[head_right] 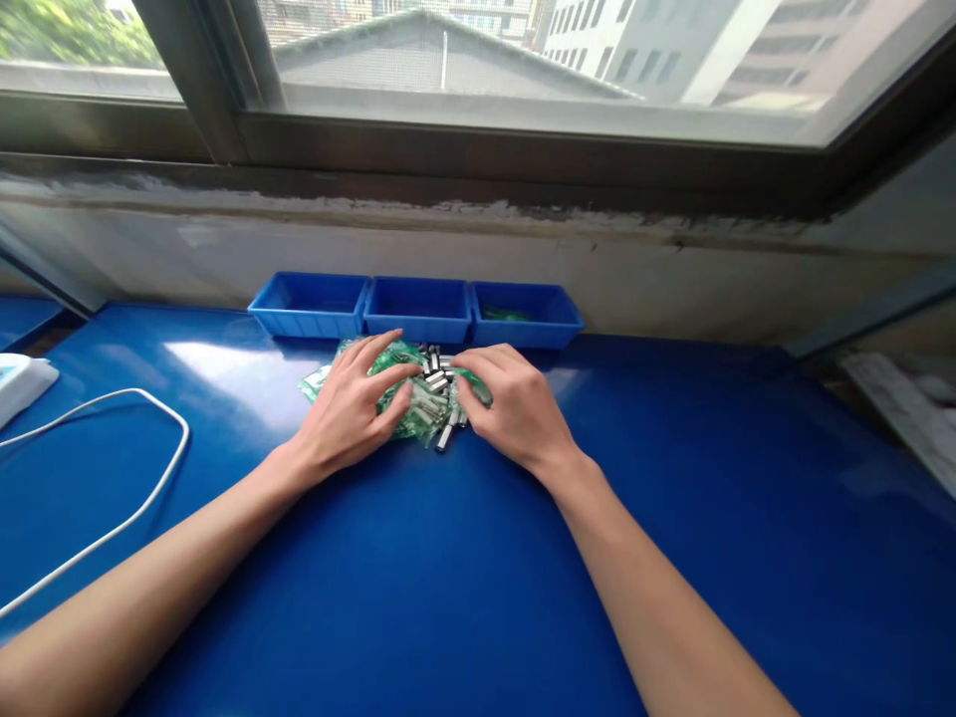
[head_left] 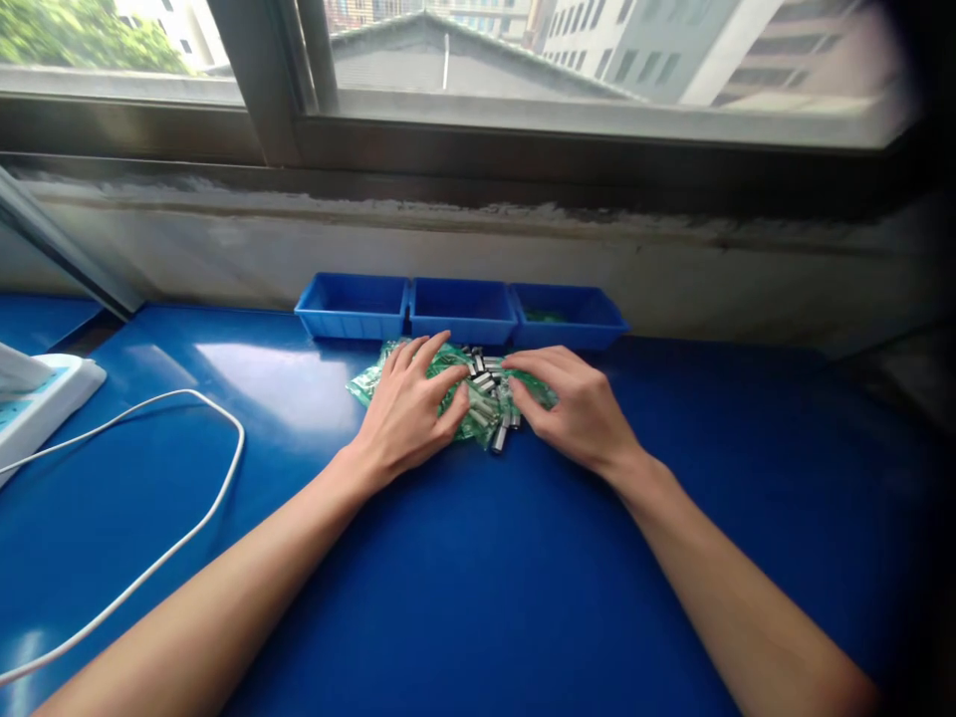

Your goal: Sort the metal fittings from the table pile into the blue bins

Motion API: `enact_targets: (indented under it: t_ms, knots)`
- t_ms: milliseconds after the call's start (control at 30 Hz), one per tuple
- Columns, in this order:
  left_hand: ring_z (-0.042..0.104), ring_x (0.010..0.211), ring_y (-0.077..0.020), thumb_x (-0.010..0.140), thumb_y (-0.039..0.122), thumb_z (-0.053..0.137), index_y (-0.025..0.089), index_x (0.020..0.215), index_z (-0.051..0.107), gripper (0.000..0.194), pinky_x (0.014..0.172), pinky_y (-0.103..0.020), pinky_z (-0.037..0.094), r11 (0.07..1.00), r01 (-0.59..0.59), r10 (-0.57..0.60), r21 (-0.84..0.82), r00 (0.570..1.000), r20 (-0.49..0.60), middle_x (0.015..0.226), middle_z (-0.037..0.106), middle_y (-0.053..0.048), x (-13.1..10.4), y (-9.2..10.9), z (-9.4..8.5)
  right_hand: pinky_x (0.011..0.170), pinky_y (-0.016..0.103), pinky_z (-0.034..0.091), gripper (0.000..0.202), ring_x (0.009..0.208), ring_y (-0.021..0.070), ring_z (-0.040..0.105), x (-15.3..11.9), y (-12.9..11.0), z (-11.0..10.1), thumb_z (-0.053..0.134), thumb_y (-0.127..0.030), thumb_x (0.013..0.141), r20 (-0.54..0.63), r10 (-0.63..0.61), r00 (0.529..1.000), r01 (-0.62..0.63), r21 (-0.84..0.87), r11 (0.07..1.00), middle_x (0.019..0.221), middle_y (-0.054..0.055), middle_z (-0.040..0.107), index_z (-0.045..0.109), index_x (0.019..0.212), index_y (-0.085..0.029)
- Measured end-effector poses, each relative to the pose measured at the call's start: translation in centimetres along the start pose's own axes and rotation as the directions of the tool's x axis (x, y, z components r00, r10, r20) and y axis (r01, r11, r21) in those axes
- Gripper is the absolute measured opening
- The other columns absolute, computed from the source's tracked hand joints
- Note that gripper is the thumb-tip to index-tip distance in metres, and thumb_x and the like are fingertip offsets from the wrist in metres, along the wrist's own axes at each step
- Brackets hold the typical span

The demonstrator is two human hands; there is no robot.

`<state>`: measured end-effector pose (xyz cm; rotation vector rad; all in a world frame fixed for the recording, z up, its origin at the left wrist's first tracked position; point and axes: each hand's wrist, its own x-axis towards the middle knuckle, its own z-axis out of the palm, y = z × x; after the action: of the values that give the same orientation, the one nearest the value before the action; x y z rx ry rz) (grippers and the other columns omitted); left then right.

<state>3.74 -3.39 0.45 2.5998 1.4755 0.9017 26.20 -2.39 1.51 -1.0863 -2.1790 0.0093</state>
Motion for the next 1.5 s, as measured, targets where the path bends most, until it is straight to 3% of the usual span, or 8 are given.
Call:
enact_targets:
  t_ms: [367, 633, 833, 967, 1133, 1267, 1367, 1500]
  knots:
    - [0.057, 0.131, -0.0281, 0.095, 0.021, 0.055, 0.015, 0.12, 0.068, 0.029, 0.113, -0.045, 0.048, 0.991, -0.052, 0.018, -0.124, 0.964, -0.264, 0.141, 0.059, -0.017, 0.0, -0.4, 0.9, 0.096, 0.041, 0.055, 0.022, 0.104, 0.0253, 0.069, -0.1, -0.2, 0.5, 0.06, -0.014, 0.092, -0.053, -0.014, 0.998, 0.016, 0.045, 0.999, 0.11, 0.008, 0.075, 0.072, 0.11, -0.019]
    - [0.072, 0.104, -0.0169, 0.097, 0.016, 0.058, 0.019, 0.111, 0.073, 0.021, 0.099, -0.03, 0.056, 0.96, -0.119, -0.015, -0.252, 0.881, -0.472, 0.113, 0.076, -0.005, 0.2, -0.5, -0.2, 0.098, 0.045, 0.054, 0.029, 0.109, 0.0266, 0.067, -0.1, -0.9, 0.6, 0.06, -0.014, 0.089, -0.138, -0.061, 0.989, 0.072, 0.077, 0.994, 0.116, 0.008, 0.074, 0.068, 0.117, -0.022]
    - [0.074, 0.084, -0.0151, 0.094, 0.023, 0.064, 0.018, 0.098, 0.072, 0.011, 0.082, -0.026, 0.061, 0.898, -0.074, -0.125, -0.433, 0.902, -0.413, 0.098, 0.078, -0.003, 0.1, -0.7, 0.2, 0.109, 0.053, 0.047, 0.022, 0.128, 0.0305, 0.055, 0.1, -1.8, 0.6, 0.063, -0.02, 0.088, -0.038, -0.134, 0.99, 0.137, 0.094, 0.986, 0.143, 0.011, 0.06, 0.07, 0.109, -0.022]
    - [0.074, 0.083, -0.0146, 0.096, 0.027, 0.063, 0.02, 0.099, 0.072, 0.012, 0.082, -0.025, 0.06, 0.915, -0.098, -0.075, -0.392, 0.912, -0.403, 0.097, 0.078, -0.002, -0.1, -0.7, 0.4, 0.109, 0.051, 0.047, 0.024, 0.123, 0.0288, 0.058, 0.3, -2.2, 0.6, 0.064, -0.023, 0.089, -0.021, -0.143, 0.99, 0.144, 0.141, 0.979, 0.131, 0.008, 0.068, 0.071, 0.112, -0.023]
    - [0.073, 0.091, -0.0146, 0.1, 0.028, 0.056, 0.019, 0.118, 0.067, 0.023, 0.086, -0.026, 0.059, 0.927, -0.125, -0.025, -0.354, 0.921, -0.389, 0.111, 0.075, -0.005, 0.1, -0.5, 0.4, 0.096, 0.041, 0.055, 0.017, 0.105, 0.0236, 0.068, 0.4, -2.6, 0.2, 0.064, -0.025, 0.09, -0.072, 0.03, 0.997, -0.005, 0.323, 0.946, 0.111, 0.007, 0.075, 0.076, 0.102, -0.022]
    - [0.065, 0.112, -0.0203, 0.1, 0.027, 0.054, 0.019, 0.137, 0.055, 0.039, 0.101, -0.037, 0.054, 0.958, -0.136, 0.035, -0.252, 0.929, -0.368, 0.13, 0.066, -0.011, 0.3, -0.6, 0.5, 0.09, 0.037, 0.057, 0.02, 0.101, 0.0223, 0.07, 0.7, -0.9, 0.5, 0.064, -0.033, 0.09, -0.079, 0.325, 0.942, -0.227, 0.562, 0.796, 0.108, 0.006, 0.076, 0.077, 0.1, -0.021]
    - [0.057, 0.123, -0.0266, 0.098, 0.027, 0.054, 0.019, 0.126, 0.064, 0.031, 0.109, -0.046, 0.047, 0.991, -0.065, 0.022, -0.118, 0.942, -0.336, 0.128, 0.068, -0.011, 0.3, -0.7, 0.6, 0.088, 0.038, 0.059, 0.038, 0.102, 0.0229, 0.071, 1.3, 1.5, 1.0, 0.067, -0.036, 0.086, -0.045, 0.54, 0.84, -0.37, 0.681, 0.632, 0.123, 0.007, 0.073, 0.072, 0.12, -0.02]
    - [0.048, 0.131, -0.0356, 0.094, 0.031, 0.058, 0.021, 0.1, 0.074, 0.02, 0.108, -0.056, 0.042, 0.998, 0.069, -0.063, 0.011, 0.96, -0.271, 0.121, 0.072, -0.01, 0.1, -0.8, 1.1, 0.101, 0.038, 0.056, 0.064, 0.121, 0.0226, 0.067, 2.4, 3.2, 1.5, 0.064, -0.035, 0.084, 0.009, 0.622, 0.783, -0.398, 0.775, 0.49, 0.154, 0.009, 0.05, 0.052, 0.146, -0.021]
